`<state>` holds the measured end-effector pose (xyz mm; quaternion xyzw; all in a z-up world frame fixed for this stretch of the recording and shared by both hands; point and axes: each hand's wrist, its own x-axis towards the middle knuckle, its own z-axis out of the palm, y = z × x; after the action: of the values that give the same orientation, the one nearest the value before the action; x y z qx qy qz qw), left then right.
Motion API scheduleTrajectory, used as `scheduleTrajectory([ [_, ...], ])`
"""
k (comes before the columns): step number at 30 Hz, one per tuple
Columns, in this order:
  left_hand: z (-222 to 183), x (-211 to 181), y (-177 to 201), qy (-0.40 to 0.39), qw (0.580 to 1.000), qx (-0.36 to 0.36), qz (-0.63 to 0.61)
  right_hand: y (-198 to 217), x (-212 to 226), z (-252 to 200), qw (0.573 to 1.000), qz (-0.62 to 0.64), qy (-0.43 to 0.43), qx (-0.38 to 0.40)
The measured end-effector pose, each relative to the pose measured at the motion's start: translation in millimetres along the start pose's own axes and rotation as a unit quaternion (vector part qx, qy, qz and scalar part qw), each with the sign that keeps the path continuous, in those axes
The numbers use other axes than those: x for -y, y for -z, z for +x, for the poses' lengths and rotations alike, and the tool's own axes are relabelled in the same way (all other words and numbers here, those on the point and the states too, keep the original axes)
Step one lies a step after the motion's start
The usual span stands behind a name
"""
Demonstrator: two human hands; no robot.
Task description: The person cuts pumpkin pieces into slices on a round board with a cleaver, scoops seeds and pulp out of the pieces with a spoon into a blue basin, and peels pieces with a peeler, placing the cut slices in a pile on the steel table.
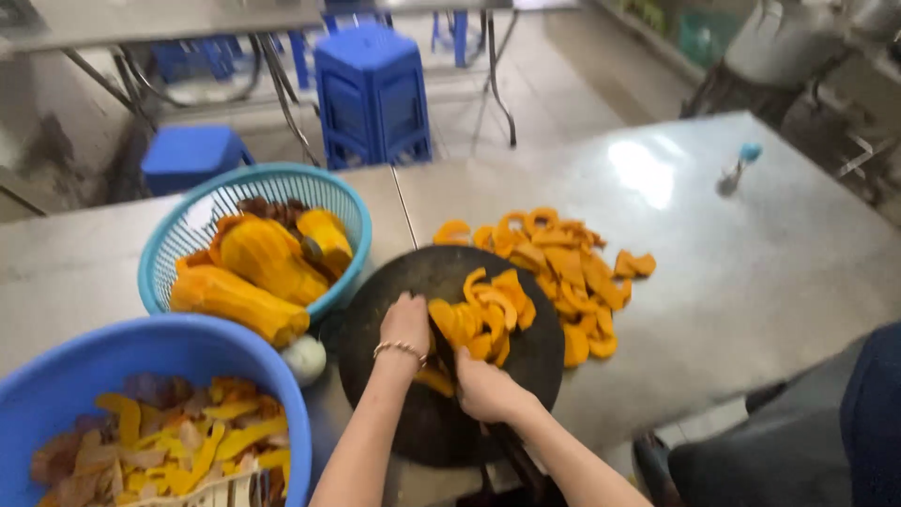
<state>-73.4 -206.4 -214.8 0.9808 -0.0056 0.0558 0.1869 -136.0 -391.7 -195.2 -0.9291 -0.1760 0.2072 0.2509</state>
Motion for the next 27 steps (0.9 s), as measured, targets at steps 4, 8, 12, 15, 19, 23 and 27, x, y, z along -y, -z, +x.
scheduleTrajectory([
  [4,-11.0,-11.3,52.6,0.012,0.995,0.059,-0.078,43.2,-21.6,-21.8,0.959,0.260,-0.055,0.096],
  [8,-27.4,-7.2,25.5,0.077,0.991,0.047,-0.095,72.7,24.2,-62.3,0.969,0.227,-0.073,0.065],
  [12,-17.3,-4.1,11.4,0.043,0.996,0.009,-0.079,36.7,16.2,-63.8,0.998,-0.022,0.001,-0.058],
  [15,-19.2,0.9,-2.3,0.037,0.997,0.011,-0.069,30.0,29.5,-64.0,0.996,-0.073,0.004,-0.044],
  [19,-23.3,-10.6,22.5,0.027,0.998,0.021,-0.055,18.6,30.4,-32.6,0.998,-0.061,-0.010,0.002],
  [23,-28.0,-5.9,21.6,0.039,0.993,0.009,-0.110,-9.8,-10.9,-3.8,0.998,-0.055,0.027,-0.021],
  [27,-6.0,4.2,7.1,0.018,0.996,-0.028,-0.083,42.3,13.9,-26.3,0.995,-0.070,0.039,-0.053],
])
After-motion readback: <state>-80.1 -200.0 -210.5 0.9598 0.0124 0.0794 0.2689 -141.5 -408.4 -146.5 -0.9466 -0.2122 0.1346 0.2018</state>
